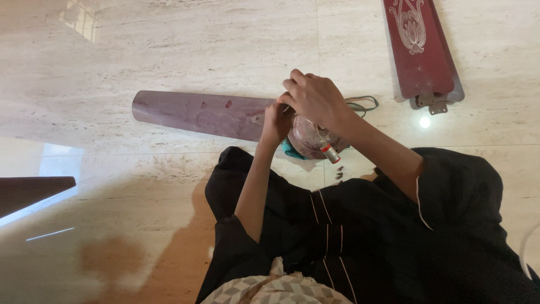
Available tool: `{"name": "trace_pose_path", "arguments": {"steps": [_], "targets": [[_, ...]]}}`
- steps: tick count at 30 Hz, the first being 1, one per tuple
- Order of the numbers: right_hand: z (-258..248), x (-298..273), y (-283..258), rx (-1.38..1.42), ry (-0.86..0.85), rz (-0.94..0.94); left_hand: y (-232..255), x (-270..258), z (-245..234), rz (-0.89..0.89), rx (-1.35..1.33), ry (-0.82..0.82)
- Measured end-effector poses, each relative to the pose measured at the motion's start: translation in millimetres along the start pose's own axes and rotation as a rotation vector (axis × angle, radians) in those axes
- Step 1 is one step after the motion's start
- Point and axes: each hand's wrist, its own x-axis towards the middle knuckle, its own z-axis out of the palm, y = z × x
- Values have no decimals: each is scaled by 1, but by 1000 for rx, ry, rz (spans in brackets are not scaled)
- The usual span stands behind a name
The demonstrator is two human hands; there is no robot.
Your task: The person sits on the floor and uses a screwdriver to attach two fan blades to the motor housing. They align each blade and tighten the screws to secure them in place.
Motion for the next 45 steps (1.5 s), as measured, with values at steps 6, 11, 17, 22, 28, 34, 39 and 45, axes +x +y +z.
{"name": "trace_pose_path", "arguments": {"steps": [6, 11, 17, 22, 28, 34, 39, 45], "targets": [[11, -6, 17, 324, -41, -98, -4, 1, -17, 83, -146, -155], [3, -3, 11, 44, -152, 23, 29, -5, -15, 156, 8, 70], [-3, 4, 1, -357, -313, 30, 35, -2, -1, -72, 27, 53], [-3, 5, 14, -35, -67, -101, 3, 7, -7, 137, 34, -43], [-2, -5, 19, 2, -120, -111, 10, 5, -7, 306, -140, -39], [0, -2, 9, -397, -189, -100, 42, -6, -3, 9, 124, 230], [5, 3, 1, -319, -324, -45, 38, -7, -4, 63, 26, 237], [24, -3, 1, 187, -194, 10, 11, -14, 2, -13, 25, 106]]}}
